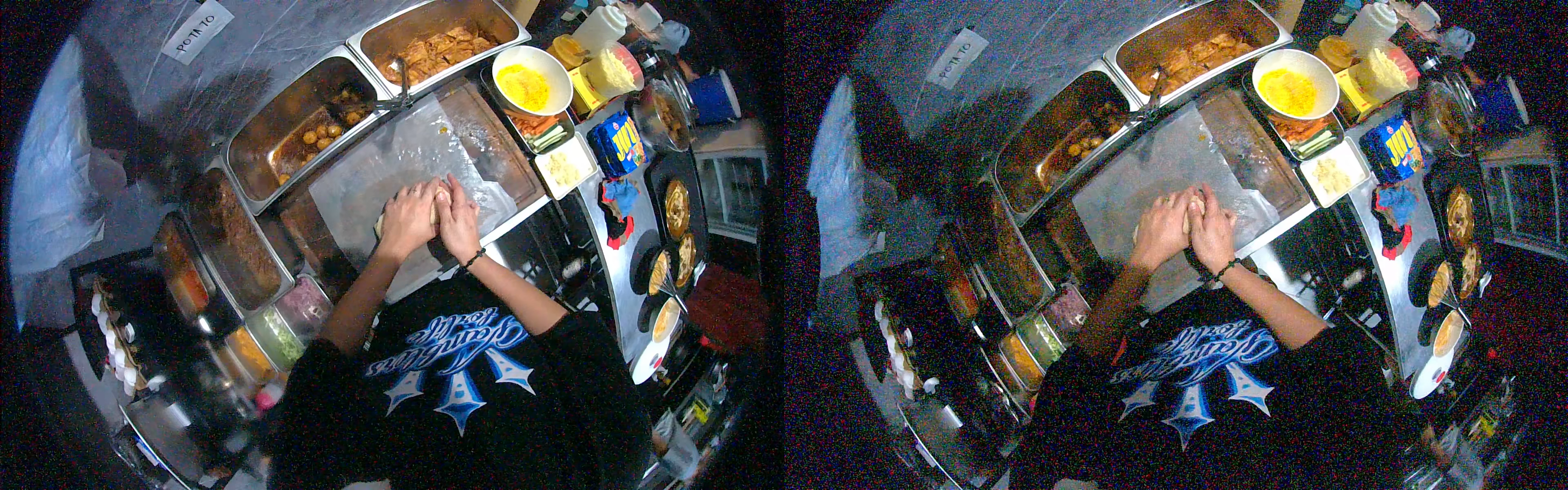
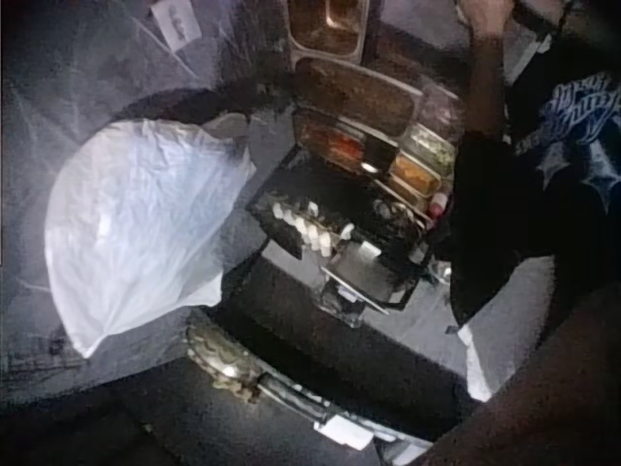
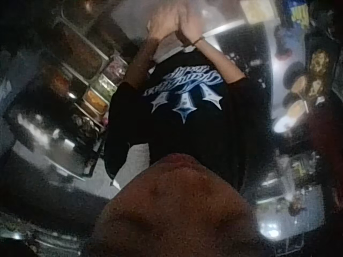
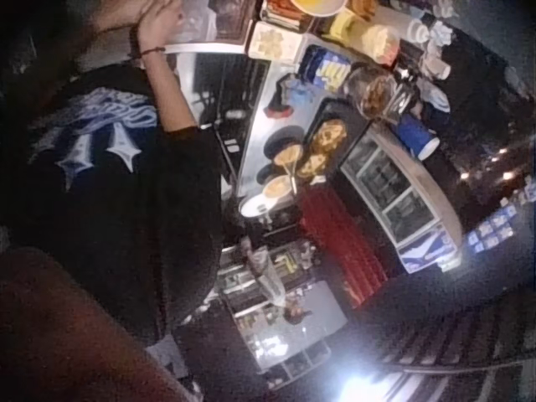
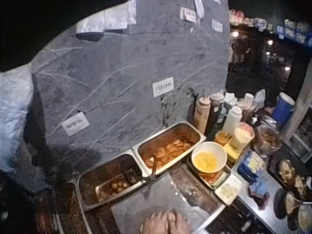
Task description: The person places a tortilla on a work surface, adds shredded vegetables and fried chicken pieces, then folds and rolls the tortilla into a wrap. The wrap is wrapped in plastic film and placed on a tray.
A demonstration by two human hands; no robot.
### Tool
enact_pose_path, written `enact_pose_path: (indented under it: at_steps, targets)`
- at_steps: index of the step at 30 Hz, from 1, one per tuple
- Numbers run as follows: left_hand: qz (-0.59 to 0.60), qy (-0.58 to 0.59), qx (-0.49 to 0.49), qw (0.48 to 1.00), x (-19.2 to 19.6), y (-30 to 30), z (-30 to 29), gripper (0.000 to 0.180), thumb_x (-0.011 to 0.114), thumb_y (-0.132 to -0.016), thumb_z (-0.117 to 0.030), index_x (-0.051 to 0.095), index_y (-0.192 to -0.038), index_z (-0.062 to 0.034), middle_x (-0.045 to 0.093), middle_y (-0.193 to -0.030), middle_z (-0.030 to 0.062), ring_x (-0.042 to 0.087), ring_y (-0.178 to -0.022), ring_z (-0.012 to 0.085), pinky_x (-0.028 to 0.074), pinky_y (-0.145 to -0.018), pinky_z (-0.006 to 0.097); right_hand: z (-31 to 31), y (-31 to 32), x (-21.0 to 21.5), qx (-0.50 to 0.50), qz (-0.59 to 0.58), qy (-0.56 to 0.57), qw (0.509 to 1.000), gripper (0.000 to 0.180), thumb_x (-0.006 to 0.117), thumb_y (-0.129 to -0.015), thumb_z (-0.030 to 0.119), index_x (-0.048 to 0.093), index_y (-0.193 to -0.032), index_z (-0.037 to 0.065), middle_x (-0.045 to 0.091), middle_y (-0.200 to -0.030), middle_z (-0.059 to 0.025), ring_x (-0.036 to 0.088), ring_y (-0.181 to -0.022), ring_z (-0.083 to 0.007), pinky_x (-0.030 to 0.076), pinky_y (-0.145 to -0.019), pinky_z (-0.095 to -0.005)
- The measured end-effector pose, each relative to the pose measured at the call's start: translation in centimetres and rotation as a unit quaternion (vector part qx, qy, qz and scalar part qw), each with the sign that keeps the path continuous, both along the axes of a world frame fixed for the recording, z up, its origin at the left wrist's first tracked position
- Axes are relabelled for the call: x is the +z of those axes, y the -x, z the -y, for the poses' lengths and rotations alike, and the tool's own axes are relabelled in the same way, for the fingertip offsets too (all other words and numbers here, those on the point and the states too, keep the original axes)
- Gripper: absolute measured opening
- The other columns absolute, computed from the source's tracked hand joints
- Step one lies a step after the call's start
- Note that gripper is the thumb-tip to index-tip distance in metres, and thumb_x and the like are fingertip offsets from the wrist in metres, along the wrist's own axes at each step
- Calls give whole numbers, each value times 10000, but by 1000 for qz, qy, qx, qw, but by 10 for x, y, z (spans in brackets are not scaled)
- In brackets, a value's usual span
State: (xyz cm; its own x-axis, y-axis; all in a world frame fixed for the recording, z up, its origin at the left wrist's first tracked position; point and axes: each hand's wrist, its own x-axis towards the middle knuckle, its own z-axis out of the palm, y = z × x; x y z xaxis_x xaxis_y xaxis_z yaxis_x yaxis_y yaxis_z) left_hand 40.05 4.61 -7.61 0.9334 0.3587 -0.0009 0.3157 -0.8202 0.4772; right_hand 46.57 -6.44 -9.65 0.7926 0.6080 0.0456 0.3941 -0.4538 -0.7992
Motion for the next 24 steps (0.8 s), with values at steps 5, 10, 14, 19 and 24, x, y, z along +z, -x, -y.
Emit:
enact_pose_path:
  at_steps: [5, 10, 14, 19, 24]
  targets:
    - [-43, 7, -10, 999, 20, 0, 1, 715, 765, -688, -419, 516, -1286, -116, 602, -1154, 132, 590, -1015, 377, 505, -818, 503, 22, -22, 4, -14, -356, -224, 907, 448, 443, -1011, 212, 355, -1408, 26, 566, -1313, -153, 513, -1233, -233, 381, -1060, -353]
    - [-48, 6, 2, 999, 20, 0, 3, 757, 793, -623, -442, 545, -1267, -133, 605, -1135, 108, 592, -994, 360, 507, -805, 489, 31, -11, -18, 6, -293, -236, 926, 422, 405, -1031, 247, 459, -1367, -3, 512, -1382, -132, 456, -1293, -224, 324, -1100, -344]
    - [-38, 10, 0, 999, 18, 1, 3, 706, 765, -648, -405, 554, -1264, -132, 604, -1124, 111, 591, -990, 356, 508, -802, 483, 21, -4, -29, -3, -302, -271, 914, 422, 379, -1043, 266, 507, -1343, -2, 486, -1415, -131, 366, -1375, -229, 254, -1138, -340]
    - [-19, 9, -6, 1000, 12, 2, 2, 670, 740, -663, -375, 559, -1260, -133, 608, -1099, 116, 593, -983, 358, 509, -796, 481, 23, -4, -34, 19, -271, -224, 936, 447, 371, -1042, 295, 496, -1357, 3, 460, -1441, -134, 329, -1398, -235, 232, -1149, -348]
    - [-12, -22, -6, 1000, 12, 6, 1, 596, 728, -685, -354, 573, -1214, -125, 613, -1087, 123, 597, -977, 369, 514, -785, 484, 3, -16, -22, 54, -237, -154, 958, 474, 364, -1036, 337, 509, -1343, 6, 498, -1401, -164, 406, -1352, -271, 284, -1122, -339]
